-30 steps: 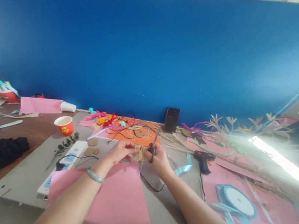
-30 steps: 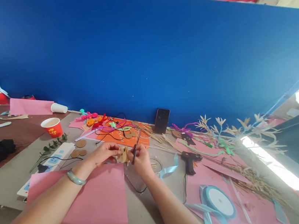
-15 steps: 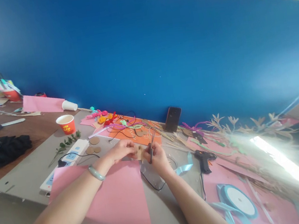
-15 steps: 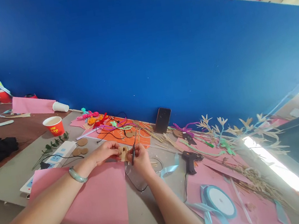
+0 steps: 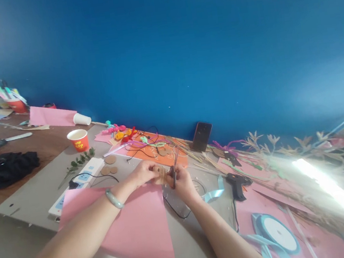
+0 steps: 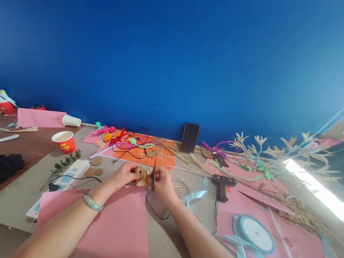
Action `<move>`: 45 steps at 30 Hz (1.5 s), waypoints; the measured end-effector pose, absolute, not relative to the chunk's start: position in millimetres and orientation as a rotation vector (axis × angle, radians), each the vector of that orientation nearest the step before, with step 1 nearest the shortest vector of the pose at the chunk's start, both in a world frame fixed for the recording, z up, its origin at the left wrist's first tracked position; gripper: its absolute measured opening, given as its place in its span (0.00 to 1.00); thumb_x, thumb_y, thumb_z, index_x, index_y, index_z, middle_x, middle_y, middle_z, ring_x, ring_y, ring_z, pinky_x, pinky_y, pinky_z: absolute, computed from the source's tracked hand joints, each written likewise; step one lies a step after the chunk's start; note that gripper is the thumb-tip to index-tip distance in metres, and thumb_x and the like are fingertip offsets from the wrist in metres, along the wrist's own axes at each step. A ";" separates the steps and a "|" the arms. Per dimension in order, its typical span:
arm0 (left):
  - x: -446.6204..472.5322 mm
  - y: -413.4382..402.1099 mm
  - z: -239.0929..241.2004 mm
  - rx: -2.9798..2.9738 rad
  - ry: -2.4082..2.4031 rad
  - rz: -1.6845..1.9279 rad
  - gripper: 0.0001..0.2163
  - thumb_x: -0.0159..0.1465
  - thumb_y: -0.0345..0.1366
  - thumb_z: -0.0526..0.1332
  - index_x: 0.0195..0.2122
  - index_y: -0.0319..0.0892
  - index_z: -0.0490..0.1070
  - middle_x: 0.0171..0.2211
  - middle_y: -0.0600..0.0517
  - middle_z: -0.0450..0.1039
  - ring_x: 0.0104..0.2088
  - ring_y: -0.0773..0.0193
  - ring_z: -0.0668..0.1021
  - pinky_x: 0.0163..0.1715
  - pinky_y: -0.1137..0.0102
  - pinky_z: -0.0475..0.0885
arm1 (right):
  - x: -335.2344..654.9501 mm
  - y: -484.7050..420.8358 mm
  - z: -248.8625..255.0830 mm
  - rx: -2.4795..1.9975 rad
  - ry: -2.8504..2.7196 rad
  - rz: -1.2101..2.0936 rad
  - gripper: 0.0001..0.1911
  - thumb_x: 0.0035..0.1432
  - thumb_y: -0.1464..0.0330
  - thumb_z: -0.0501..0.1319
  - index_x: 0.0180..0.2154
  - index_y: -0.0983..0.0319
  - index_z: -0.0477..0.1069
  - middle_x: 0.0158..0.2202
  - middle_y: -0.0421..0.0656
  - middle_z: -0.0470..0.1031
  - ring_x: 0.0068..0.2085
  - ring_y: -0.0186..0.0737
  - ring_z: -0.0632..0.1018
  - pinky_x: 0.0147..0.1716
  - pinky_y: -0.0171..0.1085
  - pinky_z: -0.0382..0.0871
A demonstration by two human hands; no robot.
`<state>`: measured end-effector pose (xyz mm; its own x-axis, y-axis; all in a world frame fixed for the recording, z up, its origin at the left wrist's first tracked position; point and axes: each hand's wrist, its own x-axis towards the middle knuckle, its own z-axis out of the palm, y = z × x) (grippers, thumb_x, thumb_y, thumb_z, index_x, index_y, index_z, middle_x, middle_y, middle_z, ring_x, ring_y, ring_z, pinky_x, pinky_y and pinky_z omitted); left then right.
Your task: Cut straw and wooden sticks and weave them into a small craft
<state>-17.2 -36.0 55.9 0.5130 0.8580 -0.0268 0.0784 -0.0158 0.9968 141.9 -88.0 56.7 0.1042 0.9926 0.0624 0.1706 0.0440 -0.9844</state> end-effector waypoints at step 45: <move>-17.5 -37.1 57.1 1.368 0.868 0.768 0.13 0.51 0.44 0.64 0.27 0.37 0.71 0.18 0.57 0.64 0.19 0.71 0.67 0.17 0.76 0.59 | 140.7 -93.5 66.8 -1.359 -1.176 1.005 0.19 0.40 0.63 0.67 0.28 0.60 0.58 0.19 0.32 0.64 0.19 0.28 0.63 0.19 0.30 0.56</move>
<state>-17.5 -37.1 57.1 0.4902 0.8685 -0.0735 0.0333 0.0657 0.9973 140.7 -93.5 66.8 0.1708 0.9848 0.0310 0.1222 0.0100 -0.9925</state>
